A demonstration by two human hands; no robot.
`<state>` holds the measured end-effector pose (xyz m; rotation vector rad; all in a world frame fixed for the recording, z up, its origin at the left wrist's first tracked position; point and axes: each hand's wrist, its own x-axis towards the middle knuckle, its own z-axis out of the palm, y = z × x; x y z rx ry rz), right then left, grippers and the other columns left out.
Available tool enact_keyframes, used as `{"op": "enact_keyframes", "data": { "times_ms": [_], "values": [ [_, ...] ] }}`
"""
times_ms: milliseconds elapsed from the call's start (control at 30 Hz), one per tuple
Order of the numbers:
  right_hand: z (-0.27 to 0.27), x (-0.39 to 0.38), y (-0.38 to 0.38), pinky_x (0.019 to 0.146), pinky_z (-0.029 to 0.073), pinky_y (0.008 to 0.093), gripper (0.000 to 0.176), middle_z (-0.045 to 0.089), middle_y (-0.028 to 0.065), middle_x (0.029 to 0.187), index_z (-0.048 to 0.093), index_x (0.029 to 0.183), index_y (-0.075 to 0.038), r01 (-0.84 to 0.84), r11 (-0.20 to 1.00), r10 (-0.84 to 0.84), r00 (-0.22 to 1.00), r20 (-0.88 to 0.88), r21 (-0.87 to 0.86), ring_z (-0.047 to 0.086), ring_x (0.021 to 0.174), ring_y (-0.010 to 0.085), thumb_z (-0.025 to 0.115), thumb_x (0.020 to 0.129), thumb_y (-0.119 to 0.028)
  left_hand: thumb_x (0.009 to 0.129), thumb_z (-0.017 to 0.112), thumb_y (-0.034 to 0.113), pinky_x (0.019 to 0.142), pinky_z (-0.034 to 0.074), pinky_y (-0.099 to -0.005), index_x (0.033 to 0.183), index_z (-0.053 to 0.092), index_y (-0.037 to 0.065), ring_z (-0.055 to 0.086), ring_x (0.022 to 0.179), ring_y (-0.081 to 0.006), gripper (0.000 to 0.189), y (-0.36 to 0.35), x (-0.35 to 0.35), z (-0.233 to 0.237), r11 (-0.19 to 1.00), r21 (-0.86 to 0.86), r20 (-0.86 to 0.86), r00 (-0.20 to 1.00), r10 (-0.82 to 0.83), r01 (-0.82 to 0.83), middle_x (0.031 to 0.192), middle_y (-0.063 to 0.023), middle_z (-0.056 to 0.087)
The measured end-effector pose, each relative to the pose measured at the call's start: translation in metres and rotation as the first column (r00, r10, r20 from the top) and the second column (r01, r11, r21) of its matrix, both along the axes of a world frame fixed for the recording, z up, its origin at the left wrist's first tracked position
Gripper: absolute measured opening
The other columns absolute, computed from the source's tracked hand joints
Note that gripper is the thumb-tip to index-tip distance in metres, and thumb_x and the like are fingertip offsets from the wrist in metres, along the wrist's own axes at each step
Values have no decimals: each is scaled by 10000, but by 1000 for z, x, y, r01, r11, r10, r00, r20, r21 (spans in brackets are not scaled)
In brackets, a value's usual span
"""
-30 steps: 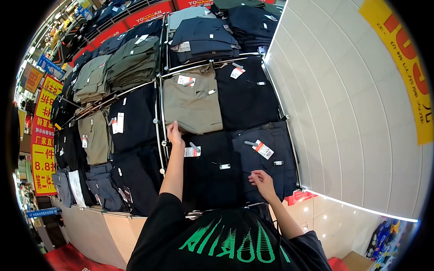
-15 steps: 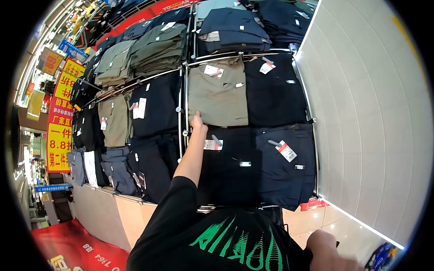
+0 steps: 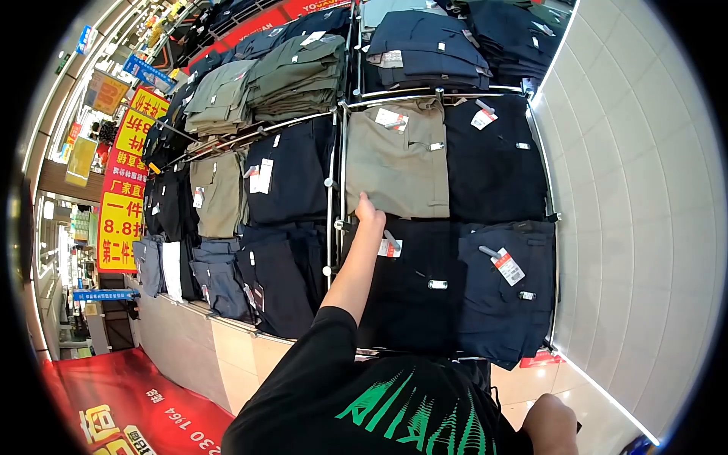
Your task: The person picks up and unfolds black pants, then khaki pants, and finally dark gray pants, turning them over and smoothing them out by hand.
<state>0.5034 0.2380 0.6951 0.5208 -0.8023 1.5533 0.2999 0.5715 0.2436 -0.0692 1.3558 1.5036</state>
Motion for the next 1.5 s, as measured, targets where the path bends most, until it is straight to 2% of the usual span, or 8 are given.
{"op": "enact_keyframes", "data": {
  "times_ms": [200, 433, 667, 833, 900, 1000, 1067, 1500],
  "values": [
    [-2, 3, 2, 862, 493, 399, 214, 587, 168, 1078, 500, 1107, 11, -35, 997, 36, 999, 13, -64, 571, 976, 269, 503, 902, -50, 868, 645, 208, 912, 477, -445, 1189, 487, -45, 561, 1049, -295, 438, -8, -16, 1, 996, -6, 120, 988, 94, -94, 1202, -150, 544],
    [-4, 8, 3, 846, 497, 394, 243, 584, 169, 1078, 493, 1122, 11, -63, 993, 67, 997, 30, -104, 565, 981, 266, 530, 895, -67, 836, 636, 82, 825, 479, -337, 1133, 530, -29, 580, 977, -212, 334, -4, -14, 19, 977, -9, -464, 865, -193, 213, 1112, -121, 599],
    [-2, 16, 3, 831, 501, 389, 276, 581, 169, 1079, 485, 1137, 10, -95, 990, 99, 994, 34, -107, 558, 987, 262, 557, 888, -84, 797, 695, 104, 921, 434, -354, 1208, 515, -2, 533, 1089, -225, 461, 16, -2, 6, 957, 248, 109, 978, -179, 148, 1221, -131, 546],
    [-26, -1, 49, 926, 432, 392, 314, 675, 107, 1016, 450, 1110, 7, 202, 972, -192, 978, -85, 124, 553, 1085, 222, 532, 927, -235, 825, 675, 172, 928, 428, -355, 1226, 499, -44, 537, 1093, -240, 489, 23, 0, -2, 902, -9, -137, 893, -428, 431, 1235, -139, 543],
    [-51, 15, 1, 686, 401, 308, 401, 495, 24, 999, 444, 1197, -94, 377, 866, -370, 925, 84, -329, 480, 828, 137, 433, 947, -407, 856, 635, 183, 935, 423, -343, 1210, 498, -77, 539, 1090, -245, 461, 27, 2, -3, 902, -22, -243, 873, -423, 431, 1230, -140, 546],
    [-78, 17, 16, 1142, 53, 435, 694, 5, 190, 1517, 38, 1458, -34, 250, 713, -289, 956, 50, -655, 35, 1410, 325, 308, 967, -443, 890, 563, 125, 936, 427, -367, 1213, 501, -28, 533, 1075, -237, 363, 35, 8, 13, 910, 229, -11, 936, -353, 346, 1197, -100, 558],
    [-61, -4, 49, 1144, 8, 449, 704, -2, 246, 1499, 19, 1431, 48, 102, 434, -430, 896, -107, -895, 18, 1405, 347, 313, 970, -396, 893, 532, 118, 928, 450, -402, 1145, 526, 48, 556, 1043, -252, 261, 54, 6, 20, 918, 192, 268, 881, -389, 346, 1135, -101, 584],
    [-80, -6, 62, 1154, 101, 414, 705, 149, 236, 1483, 178, 1403, 78, 171, 518, -232, 971, 54, -838, 141, 1394, 321, 255, 970, -473, 711, 635, 665, 1031, 238, -478, 1286, 430, 127, 402, 1194, -219, 814, 43, 41, 37, 783, 61, 74, 780, -621, 618, 1236, -52, 503]
  ]
}}
